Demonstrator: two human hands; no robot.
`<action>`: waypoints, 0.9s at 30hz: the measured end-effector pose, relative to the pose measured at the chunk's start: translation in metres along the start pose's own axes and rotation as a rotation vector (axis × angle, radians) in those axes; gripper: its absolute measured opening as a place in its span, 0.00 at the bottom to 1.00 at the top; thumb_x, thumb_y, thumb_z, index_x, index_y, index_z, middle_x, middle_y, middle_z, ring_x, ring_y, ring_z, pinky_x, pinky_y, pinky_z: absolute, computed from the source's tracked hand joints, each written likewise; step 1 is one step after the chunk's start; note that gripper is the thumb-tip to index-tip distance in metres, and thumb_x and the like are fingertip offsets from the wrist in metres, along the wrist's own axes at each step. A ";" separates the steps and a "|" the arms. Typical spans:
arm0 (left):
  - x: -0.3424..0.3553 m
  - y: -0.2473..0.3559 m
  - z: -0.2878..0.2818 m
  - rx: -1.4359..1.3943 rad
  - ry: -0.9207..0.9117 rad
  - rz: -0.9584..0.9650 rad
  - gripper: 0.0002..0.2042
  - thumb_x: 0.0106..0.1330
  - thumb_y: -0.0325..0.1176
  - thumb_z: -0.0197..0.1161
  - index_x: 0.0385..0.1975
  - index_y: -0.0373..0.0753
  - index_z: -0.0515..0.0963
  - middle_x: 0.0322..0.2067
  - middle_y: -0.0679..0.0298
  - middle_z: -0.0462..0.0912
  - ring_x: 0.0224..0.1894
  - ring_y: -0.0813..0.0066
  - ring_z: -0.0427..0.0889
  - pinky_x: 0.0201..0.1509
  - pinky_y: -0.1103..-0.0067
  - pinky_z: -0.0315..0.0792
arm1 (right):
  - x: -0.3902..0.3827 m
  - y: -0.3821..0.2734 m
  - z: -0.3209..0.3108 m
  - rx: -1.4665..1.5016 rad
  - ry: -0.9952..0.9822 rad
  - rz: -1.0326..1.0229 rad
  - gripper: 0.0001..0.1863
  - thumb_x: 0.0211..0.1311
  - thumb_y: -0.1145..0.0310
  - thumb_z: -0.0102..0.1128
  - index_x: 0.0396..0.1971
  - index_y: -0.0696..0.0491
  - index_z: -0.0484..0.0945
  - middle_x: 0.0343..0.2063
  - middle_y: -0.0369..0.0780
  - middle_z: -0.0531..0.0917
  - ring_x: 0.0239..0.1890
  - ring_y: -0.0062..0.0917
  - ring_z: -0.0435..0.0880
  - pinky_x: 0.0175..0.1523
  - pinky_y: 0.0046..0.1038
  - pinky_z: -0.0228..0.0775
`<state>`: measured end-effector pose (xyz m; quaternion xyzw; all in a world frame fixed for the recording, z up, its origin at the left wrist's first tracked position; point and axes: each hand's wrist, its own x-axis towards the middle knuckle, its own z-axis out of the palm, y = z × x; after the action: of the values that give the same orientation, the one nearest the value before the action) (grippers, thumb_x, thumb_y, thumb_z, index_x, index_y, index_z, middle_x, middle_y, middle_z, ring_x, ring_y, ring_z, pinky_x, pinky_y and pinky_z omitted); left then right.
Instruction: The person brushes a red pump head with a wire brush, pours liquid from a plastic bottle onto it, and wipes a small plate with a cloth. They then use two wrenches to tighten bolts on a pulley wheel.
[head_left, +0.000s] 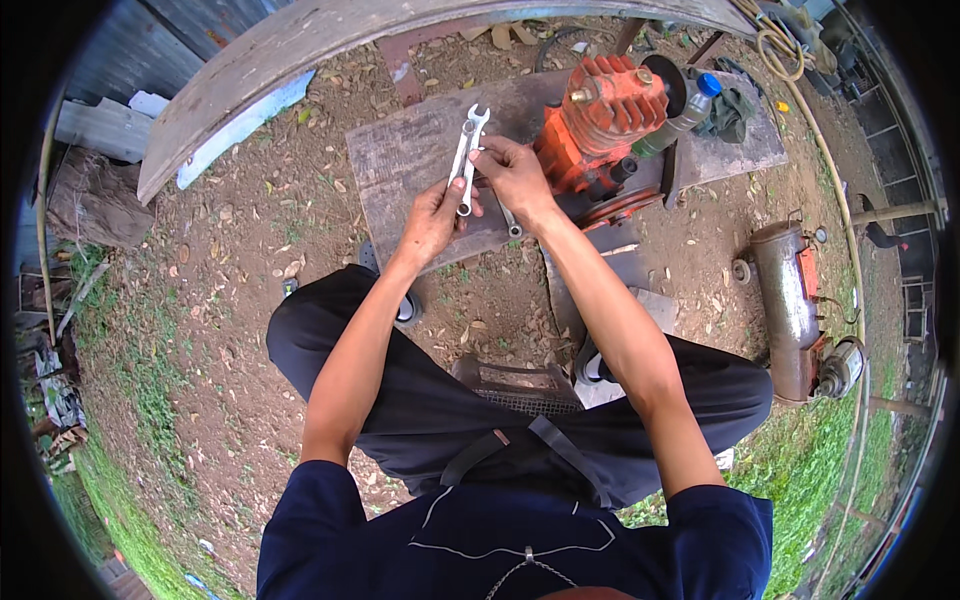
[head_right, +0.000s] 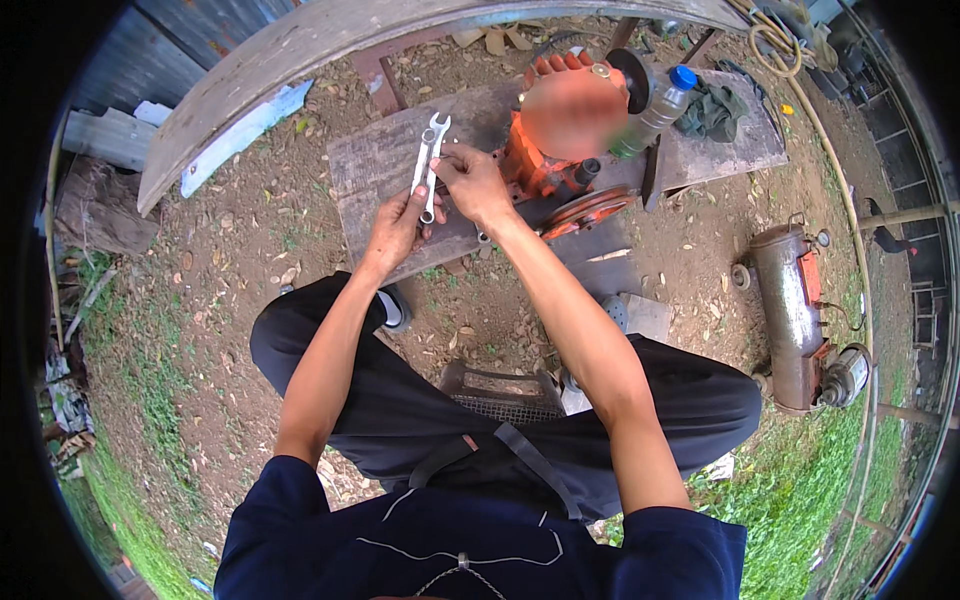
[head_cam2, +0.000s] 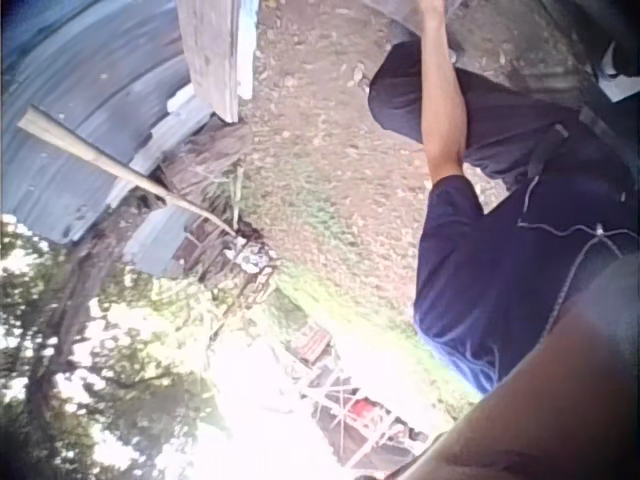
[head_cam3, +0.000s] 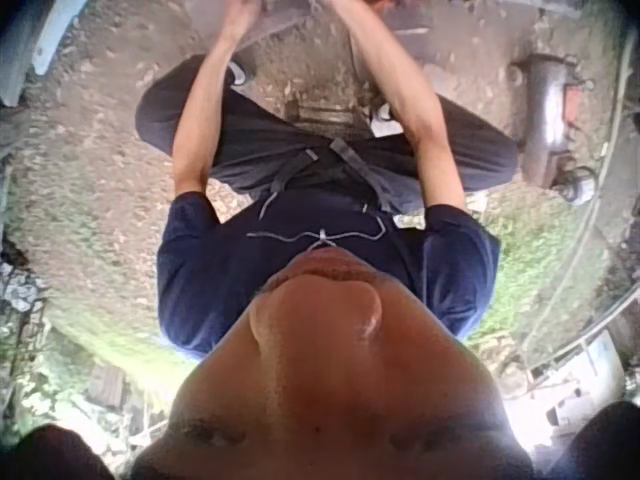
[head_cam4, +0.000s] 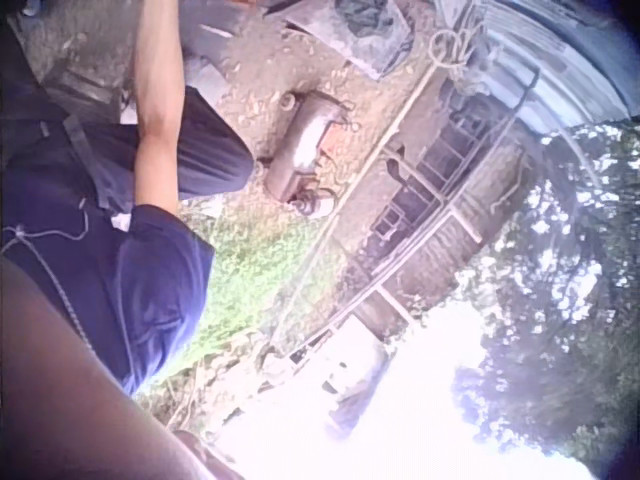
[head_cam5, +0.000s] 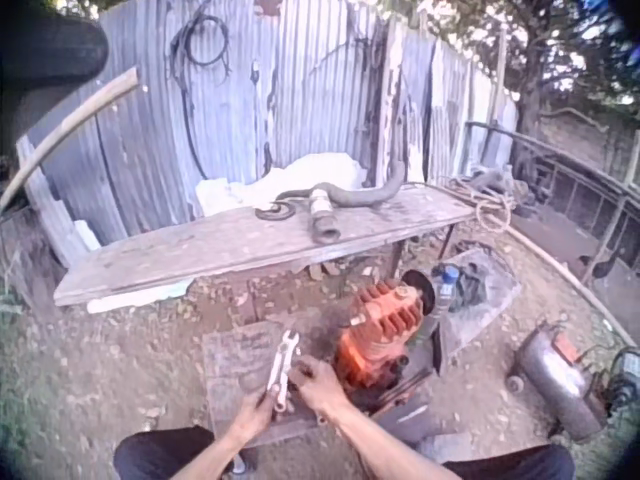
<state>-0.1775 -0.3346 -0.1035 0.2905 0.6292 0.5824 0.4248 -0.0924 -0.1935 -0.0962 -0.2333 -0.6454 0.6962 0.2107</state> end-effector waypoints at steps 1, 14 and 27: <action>-0.001 0.001 -0.003 -0.026 -0.032 -0.031 0.21 0.77 0.49 0.46 0.42 0.36 0.77 0.32 0.65 0.82 0.22 0.84 0.73 0.18 0.86 0.64 | -0.003 -0.003 -0.001 0.041 0.008 0.028 0.13 0.67 0.72 0.58 0.47 0.63 0.77 0.35 0.40 0.83 0.35 0.21 0.83 0.40 0.24 0.76; -0.011 0.031 -0.030 -0.336 -0.042 -0.123 0.28 0.74 0.55 0.47 0.62 0.39 0.70 0.36 0.72 0.78 0.31 0.85 0.72 0.32 0.87 0.68 | -0.016 -0.018 -0.011 0.257 0.096 0.328 0.21 0.64 0.81 0.47 0.58 0.61 0.69 0.49 0.43 0.79 0.43 0.28 0.82 0.43 0.31 0.82; -0.007 0.026 -0.009 -0.094 0.056 -0.263 0.23 0.74 0.52 0.51 0.57 0.42 0.76 0.30 0.71 0.78 0.27 0.85 0.71 0.29 0.83 0.69 | -0.019 -0.007 -0.020 0.346 0.152 0.291 0.21 0.64 0.76 0.48 0.58 0.62 0.70 0.47 0.40 0.80 0.46 0.24 0.80 0.46 0.28 0.76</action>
<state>-0.1853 -0.3409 -0.0772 0.1687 0.6455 0.5586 0.4928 -0.0654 -0.1881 -0.0897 -0.3358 -0.4582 0.8000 0.1929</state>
